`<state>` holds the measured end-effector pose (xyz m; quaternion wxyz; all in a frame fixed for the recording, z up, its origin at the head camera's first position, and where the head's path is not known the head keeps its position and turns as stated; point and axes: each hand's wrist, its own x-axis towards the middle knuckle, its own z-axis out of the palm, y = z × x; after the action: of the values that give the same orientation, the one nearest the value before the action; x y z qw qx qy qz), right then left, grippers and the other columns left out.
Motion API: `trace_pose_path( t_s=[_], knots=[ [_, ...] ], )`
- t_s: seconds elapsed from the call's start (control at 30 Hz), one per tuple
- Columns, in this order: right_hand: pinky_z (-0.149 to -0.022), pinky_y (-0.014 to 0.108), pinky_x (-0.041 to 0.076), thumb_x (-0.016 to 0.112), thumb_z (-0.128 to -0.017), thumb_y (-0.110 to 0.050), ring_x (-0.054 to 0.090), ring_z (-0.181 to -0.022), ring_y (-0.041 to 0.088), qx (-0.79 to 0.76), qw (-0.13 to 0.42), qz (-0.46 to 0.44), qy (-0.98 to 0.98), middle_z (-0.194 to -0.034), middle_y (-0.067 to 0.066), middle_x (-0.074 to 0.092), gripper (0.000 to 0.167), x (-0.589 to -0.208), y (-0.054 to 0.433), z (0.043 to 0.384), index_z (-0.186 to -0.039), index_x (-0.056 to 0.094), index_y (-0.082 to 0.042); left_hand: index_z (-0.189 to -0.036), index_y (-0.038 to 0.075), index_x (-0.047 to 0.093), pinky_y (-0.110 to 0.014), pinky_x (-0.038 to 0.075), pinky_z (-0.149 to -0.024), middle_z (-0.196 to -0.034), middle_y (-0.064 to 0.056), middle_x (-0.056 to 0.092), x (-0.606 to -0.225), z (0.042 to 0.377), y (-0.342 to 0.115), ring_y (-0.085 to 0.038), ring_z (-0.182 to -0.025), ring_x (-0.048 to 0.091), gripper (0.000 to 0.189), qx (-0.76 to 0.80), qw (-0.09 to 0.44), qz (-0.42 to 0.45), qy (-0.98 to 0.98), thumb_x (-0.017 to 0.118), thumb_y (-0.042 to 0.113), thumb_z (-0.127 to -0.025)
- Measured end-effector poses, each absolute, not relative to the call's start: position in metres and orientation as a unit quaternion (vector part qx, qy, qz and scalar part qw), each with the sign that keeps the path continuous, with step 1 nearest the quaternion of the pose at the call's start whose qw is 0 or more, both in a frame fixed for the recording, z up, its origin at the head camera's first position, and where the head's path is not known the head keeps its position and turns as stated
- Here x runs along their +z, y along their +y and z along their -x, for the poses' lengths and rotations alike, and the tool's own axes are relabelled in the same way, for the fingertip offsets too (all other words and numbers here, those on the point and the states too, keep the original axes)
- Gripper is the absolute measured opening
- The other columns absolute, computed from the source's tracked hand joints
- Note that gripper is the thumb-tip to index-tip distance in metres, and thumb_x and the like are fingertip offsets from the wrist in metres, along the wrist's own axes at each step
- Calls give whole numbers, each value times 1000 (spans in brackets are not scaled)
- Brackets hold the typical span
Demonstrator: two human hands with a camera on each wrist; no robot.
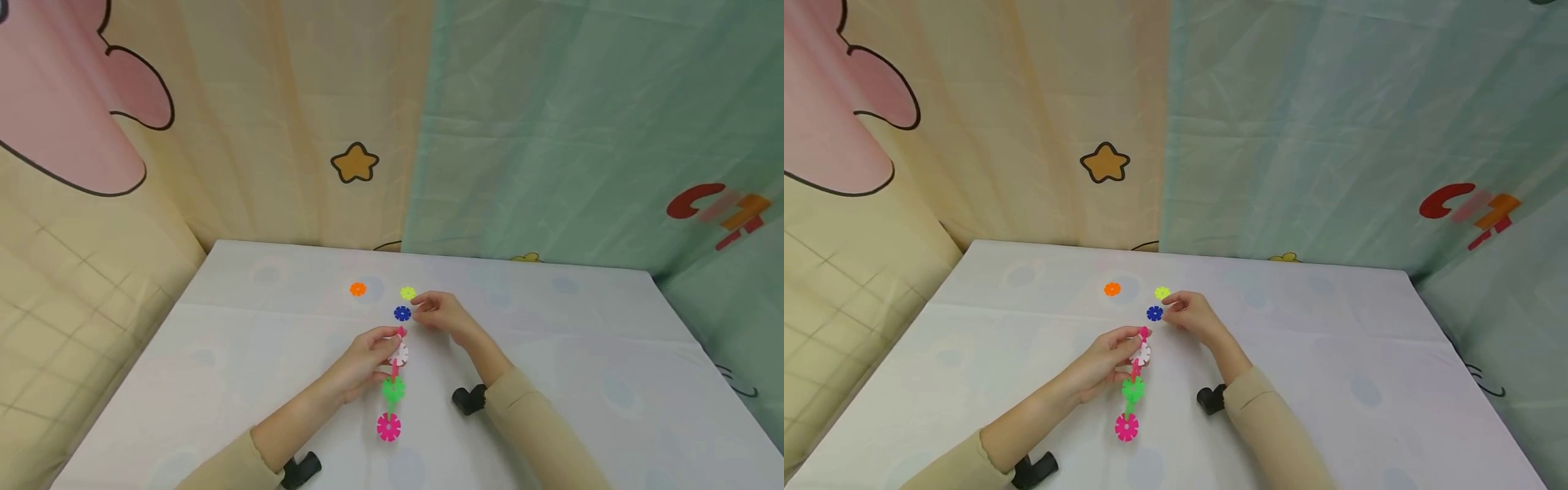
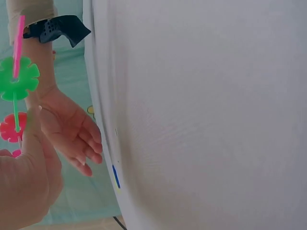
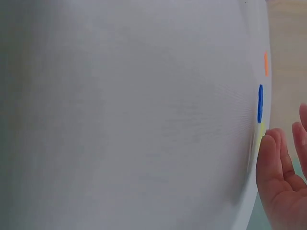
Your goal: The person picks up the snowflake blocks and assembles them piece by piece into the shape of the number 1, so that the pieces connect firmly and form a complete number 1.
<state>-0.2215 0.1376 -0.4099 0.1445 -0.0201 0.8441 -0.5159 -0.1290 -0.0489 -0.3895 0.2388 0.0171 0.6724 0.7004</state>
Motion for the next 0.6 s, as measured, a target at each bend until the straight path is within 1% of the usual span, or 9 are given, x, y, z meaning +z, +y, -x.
trace_pose_path(
  t_s=[0.1,0.2,0.37,0.6],
  knots=[
    [-69,26,50,68,-82,-9,56,-75,20,-505,144,-2,851,-93,10,60,28,-412,133,227,-109,64,-5,-133,1,45,-20,49,-62,-104,-7,57,-389,129,-48,-15,-84,55,45,699,241,-15,673,52,26,-96],
    [-64,25,50,70,-80,-6,54,-70,19,-492,137,-12,860,-89,10,58,28,-414,127,232,-107,65,-4,-132,1,46,-20,48,-60,-102,-6,57,-389,128,-48,-14,-82,54,43,702,240,-12,670,52,25,-96],
    [-59,22,48,75,-77,-9,52,-67,19,-458,128,-23,880,-84,9,56,29,-415,120,236,-104,66,-5,-131,1,47,-19,47,-59,-99,-5,56,-389,128,-48,-13,-79,54,40,704,238,-10,670,52,22,-97],
    [-57,21,46,78,-75,-12,50,-67,19,-417,118,-15,901,-80,8,52,30,-414,110,238,-102,67,-6,-132,-1,44,-21,50,-65,-100,-5,56,-387,128,-49,-14,-81,54,41,713,237,-20,659,50,20,-97]
  ],
)
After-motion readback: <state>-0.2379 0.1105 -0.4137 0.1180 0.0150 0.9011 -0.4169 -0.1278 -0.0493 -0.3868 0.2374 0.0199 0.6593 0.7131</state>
